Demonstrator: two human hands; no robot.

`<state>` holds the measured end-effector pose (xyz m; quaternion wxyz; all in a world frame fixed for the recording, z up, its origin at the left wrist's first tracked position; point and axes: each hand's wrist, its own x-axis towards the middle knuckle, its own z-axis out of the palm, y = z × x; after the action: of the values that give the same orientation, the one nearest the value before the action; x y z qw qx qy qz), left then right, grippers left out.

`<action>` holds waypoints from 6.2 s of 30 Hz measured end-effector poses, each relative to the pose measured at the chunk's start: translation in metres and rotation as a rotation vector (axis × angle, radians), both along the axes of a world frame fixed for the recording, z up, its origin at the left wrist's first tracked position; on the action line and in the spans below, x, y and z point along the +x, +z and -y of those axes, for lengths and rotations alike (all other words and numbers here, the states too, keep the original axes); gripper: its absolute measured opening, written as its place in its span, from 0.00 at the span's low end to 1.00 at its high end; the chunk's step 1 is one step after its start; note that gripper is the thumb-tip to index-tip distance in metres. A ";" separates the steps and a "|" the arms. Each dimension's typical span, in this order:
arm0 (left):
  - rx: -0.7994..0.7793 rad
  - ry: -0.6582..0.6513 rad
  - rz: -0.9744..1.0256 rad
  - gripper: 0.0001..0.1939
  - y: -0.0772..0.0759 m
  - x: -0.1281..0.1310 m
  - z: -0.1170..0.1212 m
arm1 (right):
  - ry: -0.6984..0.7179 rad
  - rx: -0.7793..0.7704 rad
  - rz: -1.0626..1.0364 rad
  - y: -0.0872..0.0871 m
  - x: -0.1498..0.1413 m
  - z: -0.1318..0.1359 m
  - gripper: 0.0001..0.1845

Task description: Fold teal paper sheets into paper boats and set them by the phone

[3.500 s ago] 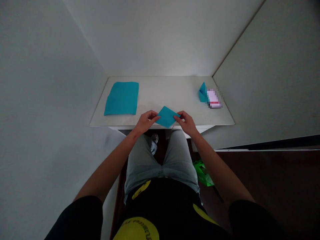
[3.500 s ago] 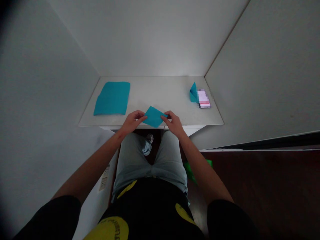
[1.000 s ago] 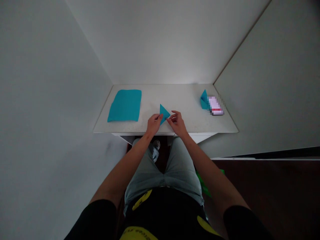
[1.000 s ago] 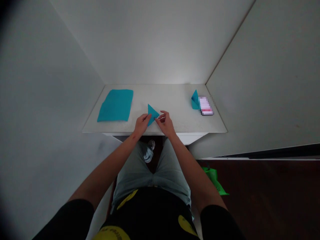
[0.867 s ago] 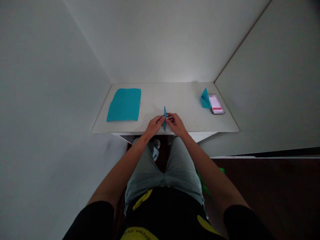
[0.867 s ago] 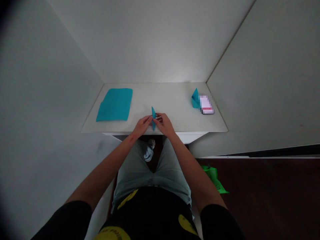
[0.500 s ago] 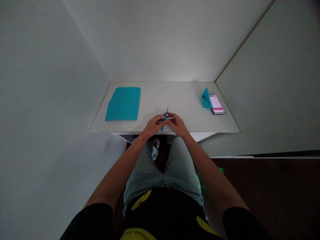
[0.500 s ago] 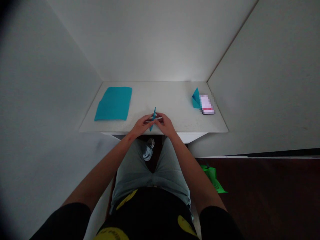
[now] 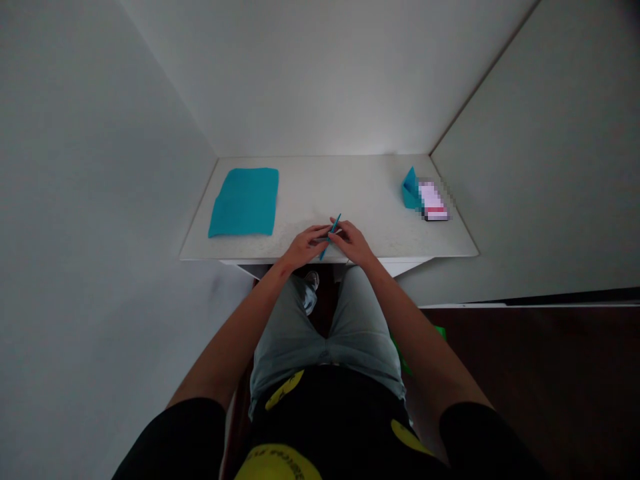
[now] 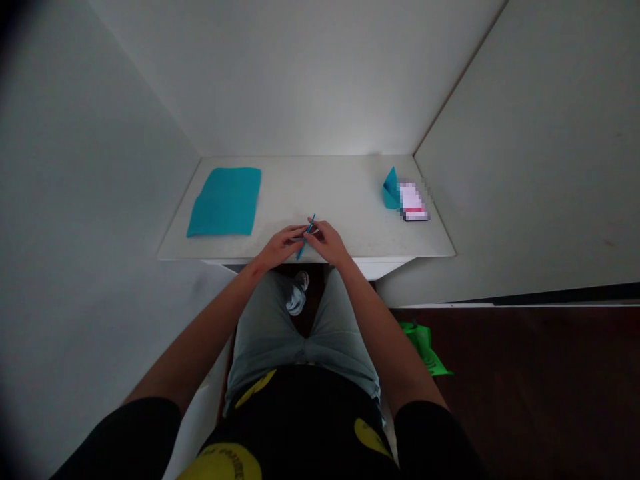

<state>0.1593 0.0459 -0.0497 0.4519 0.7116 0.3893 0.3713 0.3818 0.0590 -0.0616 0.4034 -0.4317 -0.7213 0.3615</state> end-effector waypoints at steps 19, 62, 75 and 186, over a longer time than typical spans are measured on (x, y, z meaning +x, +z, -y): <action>-0.056 0.385 -0.015 0.22 -0.005 0.019 -0.009 | -0.155 0.044 0.122 -0.006 -0.003 0.000 0.35; -0.343 0.328 0.226 0.29 0.011 0.023 -0.010 | -0.089 -0.196 -0.115 0.005 0.001 -0.004 0.36; -0.380 0.398 0.235 0.21 0.020 0.025 -0.012 | -0.230 -0.192 -0.087 0.017 -0.009 -0.009 0.36; 0.399 0.186 -0.847 0.27 0.018 -0.111 0.062 | -0.365 0.297 0.623 0.008 0.057 0.023 0.24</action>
<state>0.0486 -0.0158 -0.0320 0.0728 0.8354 0.5222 0.1552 0.4389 0.0357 -0.0533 0.2807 -0.5788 -0.7651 0.0273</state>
